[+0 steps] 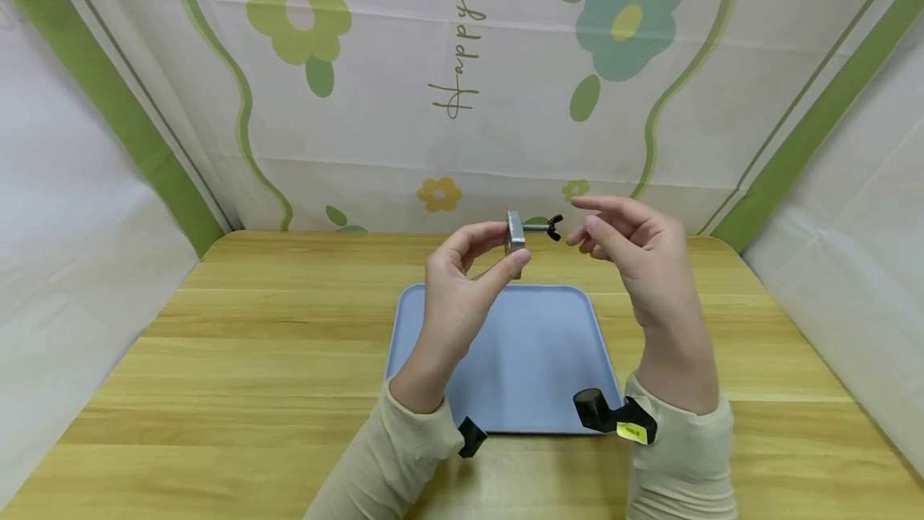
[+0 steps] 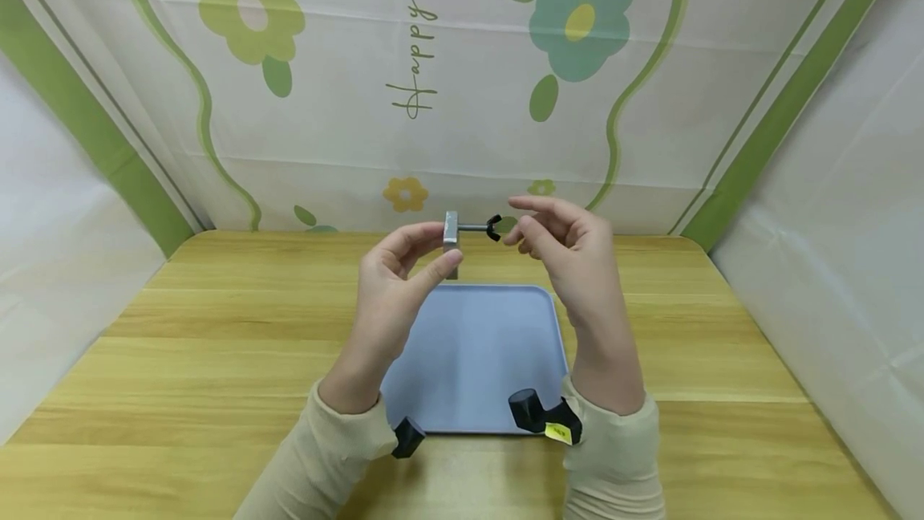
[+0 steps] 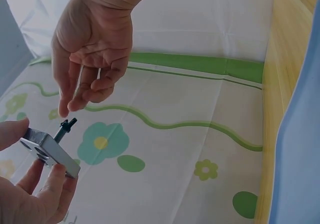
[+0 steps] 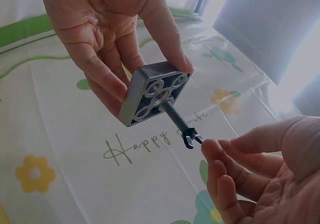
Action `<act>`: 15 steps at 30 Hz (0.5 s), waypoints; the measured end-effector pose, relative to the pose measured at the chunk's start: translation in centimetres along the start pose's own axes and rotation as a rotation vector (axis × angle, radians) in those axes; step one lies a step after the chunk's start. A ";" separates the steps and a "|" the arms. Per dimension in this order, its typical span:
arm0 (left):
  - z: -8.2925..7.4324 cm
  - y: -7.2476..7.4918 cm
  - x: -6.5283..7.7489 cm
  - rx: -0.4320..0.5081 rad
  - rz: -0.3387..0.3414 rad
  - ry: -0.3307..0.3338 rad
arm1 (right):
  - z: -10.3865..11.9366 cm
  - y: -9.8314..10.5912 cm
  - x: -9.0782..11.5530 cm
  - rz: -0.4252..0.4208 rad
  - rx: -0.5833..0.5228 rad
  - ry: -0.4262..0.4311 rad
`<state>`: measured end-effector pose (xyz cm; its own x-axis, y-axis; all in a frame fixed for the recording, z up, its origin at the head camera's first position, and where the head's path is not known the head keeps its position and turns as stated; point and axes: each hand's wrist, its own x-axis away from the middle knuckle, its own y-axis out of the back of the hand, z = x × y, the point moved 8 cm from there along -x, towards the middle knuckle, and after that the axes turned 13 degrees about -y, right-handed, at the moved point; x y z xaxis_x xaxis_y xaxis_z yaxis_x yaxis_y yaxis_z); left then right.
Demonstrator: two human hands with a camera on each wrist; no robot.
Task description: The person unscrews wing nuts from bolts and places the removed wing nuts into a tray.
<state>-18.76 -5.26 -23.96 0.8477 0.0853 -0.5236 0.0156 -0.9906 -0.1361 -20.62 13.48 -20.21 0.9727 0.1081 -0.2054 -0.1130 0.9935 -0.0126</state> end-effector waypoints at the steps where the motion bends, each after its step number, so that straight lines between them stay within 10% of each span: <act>1: 0.0 0.0 0.0 -0.001 0.001 -0.001 | 0.1 0.0 0.0 0.002 0.003 0.000; 15: -0.1 -0.2 0.1 0.012 0.012 -0.003 | -0.5 -0.7 0.0 0.084 0.053 -0.071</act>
<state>-18.60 -5.03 -23.89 0.8464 0.0736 -0.5275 -0.0010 -0.9902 -0.1398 -20.61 12.82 -20.66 0.9723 0.1917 -0.1339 -0.1860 0.9811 0.0541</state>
